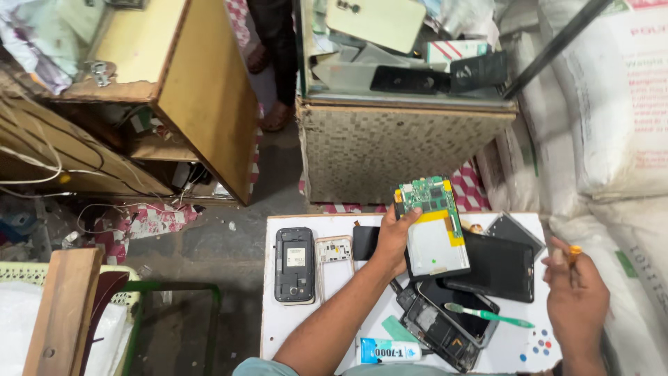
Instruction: The person cleans a disassembled smartphone motherboard with a toothbrush and toothpaste, then uses a screwdriver to adjust components on the circuit board. The person handles the motherboard and other phone parts on a cluttered workbench.
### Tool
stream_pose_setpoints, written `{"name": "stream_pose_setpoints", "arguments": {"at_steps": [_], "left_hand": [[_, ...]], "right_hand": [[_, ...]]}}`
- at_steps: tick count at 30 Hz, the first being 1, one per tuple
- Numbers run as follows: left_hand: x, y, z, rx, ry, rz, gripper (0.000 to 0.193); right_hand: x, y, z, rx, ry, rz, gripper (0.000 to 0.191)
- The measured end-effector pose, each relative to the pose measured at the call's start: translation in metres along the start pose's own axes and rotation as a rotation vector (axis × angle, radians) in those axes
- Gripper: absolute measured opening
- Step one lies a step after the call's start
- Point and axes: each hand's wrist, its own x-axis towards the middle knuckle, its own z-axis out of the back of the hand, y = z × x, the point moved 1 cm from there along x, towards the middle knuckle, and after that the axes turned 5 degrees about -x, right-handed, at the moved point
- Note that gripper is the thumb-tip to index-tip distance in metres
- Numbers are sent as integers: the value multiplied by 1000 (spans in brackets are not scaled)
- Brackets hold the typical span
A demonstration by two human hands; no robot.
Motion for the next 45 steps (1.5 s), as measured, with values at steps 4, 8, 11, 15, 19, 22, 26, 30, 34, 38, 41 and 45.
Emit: {"name": "stream_pose_setpoints", "arguments": {"at_steps": [4, 8, 11, 15, 19, 22, 26, 30, 34, 38, 41, 45], "left_hand": [[-3, -2, 1, -31, -21, -6, 28], [-4, -2, 6, -44, -51, 40, 27], [-6, -1, 9, -65, -2, -3, 26], [-6, -2, 13, -62, 3, -10, 25], [-7, -7, 15, -100, 29, -27, 25], [-7, -12, 15, -95, 33, -73, 27], [-2, -9, 17, -94, -77, -12, 31], [6, 7, 21, -202, -80, 52, 37], [18, 30, 36, -205, -95, 90, 46], [20, 38, 46, -218, 53, -24, 49], [21, 38, 50, -203, 122, -23, 49], [26, 45, 54, -167, 146, -24, 49]], "right_hand": [[9, -5, 11, 1, 16, -16, 34], [9, -4, 20, 30, 117, -56, 38], [5, -2, 21, 18, 179, -135, 40], [0, 1, 15, 71, 160, -127, 30], [1, 5, 13, 344, 177, -101, 34], [3, 11, 10, 540, 232, -133, 34], [7, 13, 21, 416, 138, -110, 9], [14, 0, 54, 509, 90, -66, 12], [22, -19, 92, 804, 47, 1, 17], [21, -30, 103, 702, 8, -72, 34], [24, -35, 95, 683, 95, -58, 64], [31, -58, 83, 861, 16, -121, 76]]}}
